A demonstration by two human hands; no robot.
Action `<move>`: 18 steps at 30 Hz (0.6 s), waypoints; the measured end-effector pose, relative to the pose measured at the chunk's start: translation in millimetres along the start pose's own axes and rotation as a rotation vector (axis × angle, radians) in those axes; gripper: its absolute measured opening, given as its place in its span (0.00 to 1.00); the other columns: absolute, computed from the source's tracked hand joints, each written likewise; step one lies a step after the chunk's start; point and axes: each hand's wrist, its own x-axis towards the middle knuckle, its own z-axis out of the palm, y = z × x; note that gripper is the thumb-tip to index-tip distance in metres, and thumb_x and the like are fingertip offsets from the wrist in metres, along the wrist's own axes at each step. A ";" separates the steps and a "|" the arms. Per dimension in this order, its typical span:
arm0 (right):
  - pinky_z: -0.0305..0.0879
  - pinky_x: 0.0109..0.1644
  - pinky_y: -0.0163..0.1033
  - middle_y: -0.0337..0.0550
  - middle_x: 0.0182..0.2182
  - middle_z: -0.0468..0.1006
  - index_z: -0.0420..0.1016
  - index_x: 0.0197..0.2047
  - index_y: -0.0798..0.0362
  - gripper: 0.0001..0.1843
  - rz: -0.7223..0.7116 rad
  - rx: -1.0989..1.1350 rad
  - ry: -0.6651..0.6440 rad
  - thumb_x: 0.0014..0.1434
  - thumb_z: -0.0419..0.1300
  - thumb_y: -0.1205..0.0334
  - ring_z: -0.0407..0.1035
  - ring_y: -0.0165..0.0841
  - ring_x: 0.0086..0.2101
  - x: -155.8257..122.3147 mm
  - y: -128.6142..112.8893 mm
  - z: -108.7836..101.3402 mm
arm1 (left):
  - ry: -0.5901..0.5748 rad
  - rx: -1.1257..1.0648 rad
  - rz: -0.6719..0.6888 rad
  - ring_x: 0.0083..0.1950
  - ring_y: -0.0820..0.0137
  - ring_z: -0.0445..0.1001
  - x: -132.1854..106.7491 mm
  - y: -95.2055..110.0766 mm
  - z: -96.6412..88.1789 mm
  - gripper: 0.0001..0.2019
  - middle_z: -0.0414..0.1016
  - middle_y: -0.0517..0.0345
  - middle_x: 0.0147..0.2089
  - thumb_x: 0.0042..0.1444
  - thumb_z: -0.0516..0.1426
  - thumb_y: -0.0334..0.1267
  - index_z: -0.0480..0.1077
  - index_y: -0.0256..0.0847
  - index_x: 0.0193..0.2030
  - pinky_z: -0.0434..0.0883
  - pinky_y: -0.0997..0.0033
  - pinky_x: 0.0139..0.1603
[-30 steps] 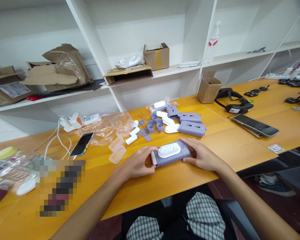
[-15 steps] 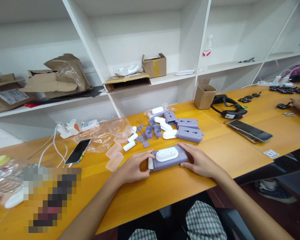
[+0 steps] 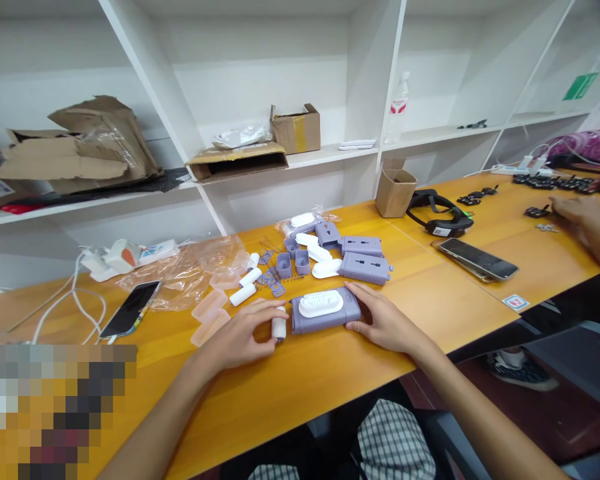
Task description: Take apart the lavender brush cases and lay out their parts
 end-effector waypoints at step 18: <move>0.61 0.73 0.64 0.51 0.74 0.61 0.54 0.78 0.41 0.43 0.024 -0.013 0.040 0.65 0.65 0.59 0.60 0.51 0.71 1.6 -3.7 4.1 | -0.022 0.237 -0.115 0.66 0.51 0.75 -10.5 -32.9 -24.9 0.10 0.75 0.53 0.68 0.57 0.57 0.35 0.82 0.46 0.37 0.72 0.49 0.68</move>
